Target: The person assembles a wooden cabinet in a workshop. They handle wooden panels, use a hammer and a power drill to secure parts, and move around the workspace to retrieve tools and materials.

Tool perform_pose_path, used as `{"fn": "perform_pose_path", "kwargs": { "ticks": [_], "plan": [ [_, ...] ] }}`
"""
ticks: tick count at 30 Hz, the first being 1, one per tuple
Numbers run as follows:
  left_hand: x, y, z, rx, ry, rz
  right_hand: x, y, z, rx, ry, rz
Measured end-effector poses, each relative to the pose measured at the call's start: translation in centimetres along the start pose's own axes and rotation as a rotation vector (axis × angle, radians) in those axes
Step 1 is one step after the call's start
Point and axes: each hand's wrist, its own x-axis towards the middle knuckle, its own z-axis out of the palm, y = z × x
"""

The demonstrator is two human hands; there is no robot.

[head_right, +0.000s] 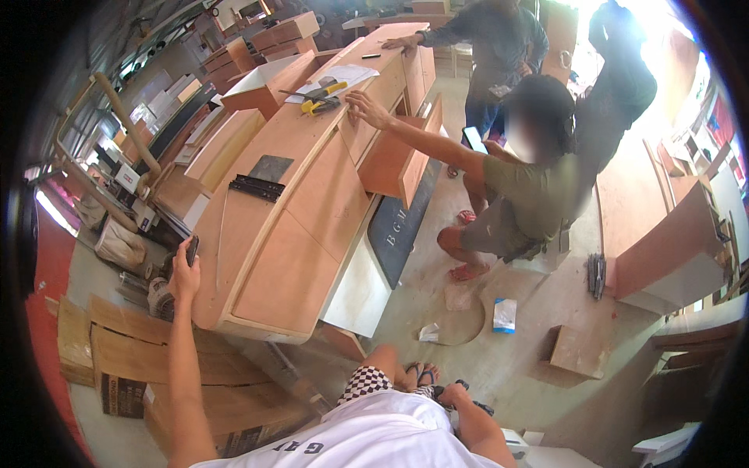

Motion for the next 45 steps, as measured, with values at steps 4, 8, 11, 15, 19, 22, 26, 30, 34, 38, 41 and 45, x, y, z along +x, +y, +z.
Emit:
{"fn": "perform_pose_path", "kwargs": {
  "ticks": [4, 8, 11, 15, 19, 22, 26, 30, 34, 38, 41, 45],
  "plan": [
    [0.2, 0.3, -0.2, 0.01, 0.009, 0.008, 0.4, 0.0, 0.8, 0.093, 0.005, 0.05],
    [-0.2, 1.0, -0.7, -0.017, -0.031, -0.065, 1.1, -0.1, 1.0, 0.183, 0.04, 0.097],
    [-0.1, 0.9, -1.1, -0.017, -0.06, -0.069, 2.3, -0.2, 1.2, 0.046, 0.047, -0.025],
    [-0.4, 0.1, -1.4, -0.002, -0.057, -0.062, 3.7, 0.4, 2.2, 0.062, 0.014, -0.02],
    [0.0, 1.0, -1.4, 0.007, -0.058, -0.068, 3.7, 1.0, 2.3, 0.038, 0.081, -0.039],
    [-0.1, 0.3, -0.8, -0.019, -0.03, -0.037, 2.3, 0.7, 1.6, 0.043, 0.097, -0.017],
    [-0.5, -0.4, -1.5, -0.016, -0.002, -0.034, 3.0, 0.8, 1.7, 0.03, 0.071, -0.04],
    [1.3, 0.9, 0.9, -0.064, 0.046, 0.039, 9.4, 5.3, 5.0, -0.099, 0.067, -0.111],
    [0.0, 0.5, -0.6, -0.033, -0.008, -0.035, 3.9, 1.8, 2.2, -0.002, 0.064, -0.023],
    [-0.4, 0.0, -1.2, -0.041, 0.042, 0.035, 0.5, -0.5, 0.0, -0.077, 0.082, -0.06],
    [-0.1, 0.0, -0.8, -0.032, 0.05, 0.058, 0.6, -0.6, -0.5, -0.116, 0.078, -0.086],
    [0.1, -0.5, -0.3, -0.037, 0.101, 0.054, -0.2, -1.3, -1.2, -0.053, 0.087, -0.081]
  ]
}}
